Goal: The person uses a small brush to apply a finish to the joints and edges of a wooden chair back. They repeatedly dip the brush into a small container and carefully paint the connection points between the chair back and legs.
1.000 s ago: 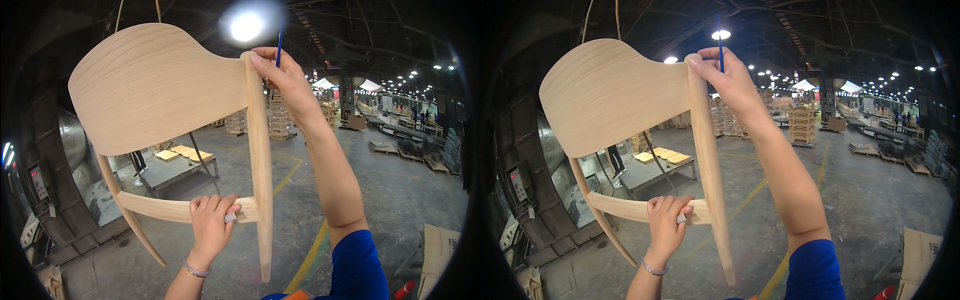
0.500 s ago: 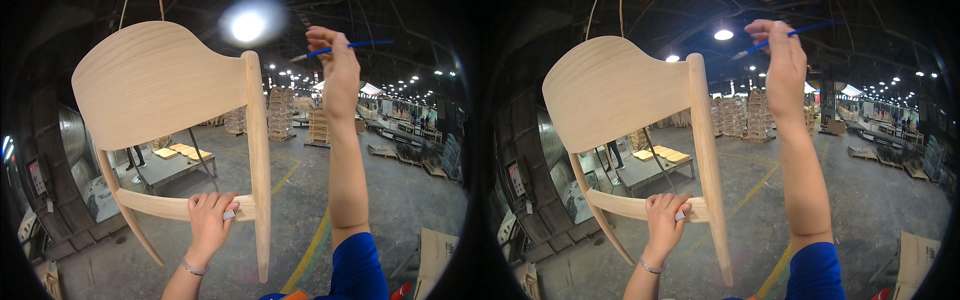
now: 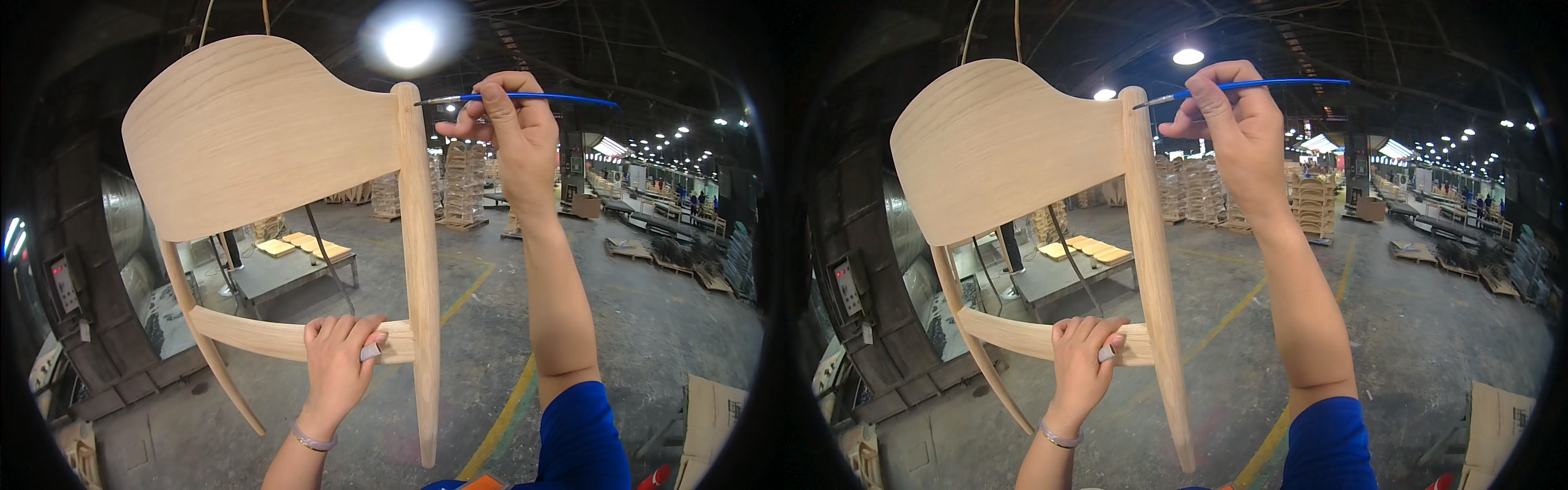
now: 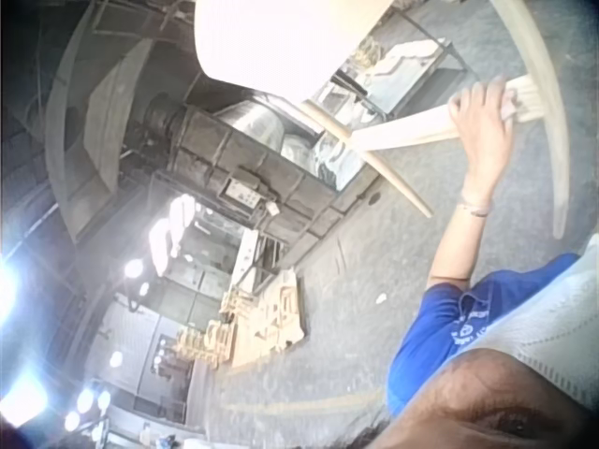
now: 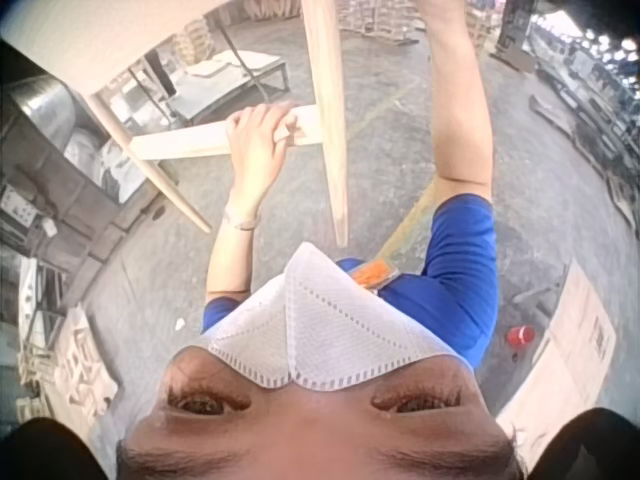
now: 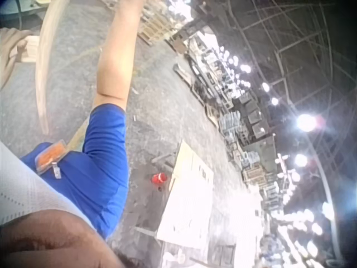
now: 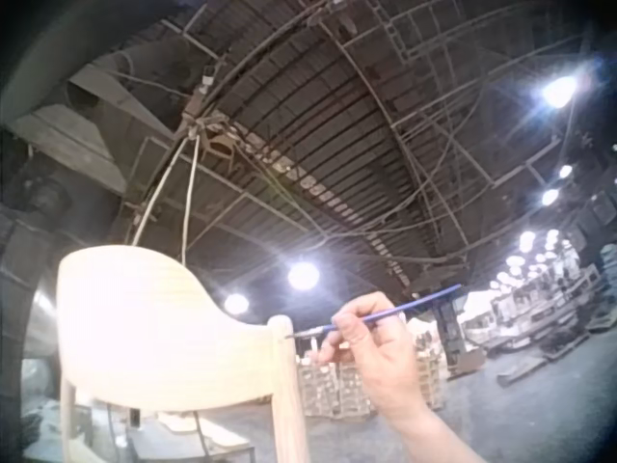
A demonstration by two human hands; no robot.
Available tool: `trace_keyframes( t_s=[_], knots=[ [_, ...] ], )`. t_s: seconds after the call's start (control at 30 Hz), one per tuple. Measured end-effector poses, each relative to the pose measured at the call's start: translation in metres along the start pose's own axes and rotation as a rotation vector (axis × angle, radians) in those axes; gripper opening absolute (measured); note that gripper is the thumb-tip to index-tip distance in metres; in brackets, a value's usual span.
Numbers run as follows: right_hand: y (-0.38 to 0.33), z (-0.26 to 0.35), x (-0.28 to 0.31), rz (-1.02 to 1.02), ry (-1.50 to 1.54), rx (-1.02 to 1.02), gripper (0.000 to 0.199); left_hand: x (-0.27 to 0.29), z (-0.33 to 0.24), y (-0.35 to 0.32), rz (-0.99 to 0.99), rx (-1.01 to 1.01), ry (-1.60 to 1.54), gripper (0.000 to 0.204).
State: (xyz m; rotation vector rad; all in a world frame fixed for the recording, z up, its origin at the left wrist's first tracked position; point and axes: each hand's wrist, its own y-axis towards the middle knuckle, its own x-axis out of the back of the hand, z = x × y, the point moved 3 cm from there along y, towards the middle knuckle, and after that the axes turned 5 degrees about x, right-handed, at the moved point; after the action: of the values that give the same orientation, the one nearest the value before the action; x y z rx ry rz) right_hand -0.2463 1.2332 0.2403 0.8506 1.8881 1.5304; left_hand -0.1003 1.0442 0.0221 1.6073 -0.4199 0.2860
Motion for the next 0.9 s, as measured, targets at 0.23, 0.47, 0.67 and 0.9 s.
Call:
trace_keyframes(
  t_s=[0.23,0.47,0.67,0.9],
  knots=[
    [-0.003,-0.006,-0.009,-0.009,0.030,-0.049,0.019,0.002,0.000,0.000,0.003,0.005,0.004,0.019],
    [-0.005,-0.010,-0.013,-0.034,-0.009,-0.051,0.022,0.002,-0.001,0.000,0.013,0.039,-0.035,0.021],
    [-0.005,-0.012,-0.015,-0.027,-0.062,-0.020,0.022,0.001,-0.001,0.000,0.009,0.035,-0.030,0.021],
    [-0.005,-0.015,-0.016,-0.011,-0.084,-0.003,0.021,-0.001,0.001,-0.001,0.010,0.041,-0.029,0.022]
  ],
)
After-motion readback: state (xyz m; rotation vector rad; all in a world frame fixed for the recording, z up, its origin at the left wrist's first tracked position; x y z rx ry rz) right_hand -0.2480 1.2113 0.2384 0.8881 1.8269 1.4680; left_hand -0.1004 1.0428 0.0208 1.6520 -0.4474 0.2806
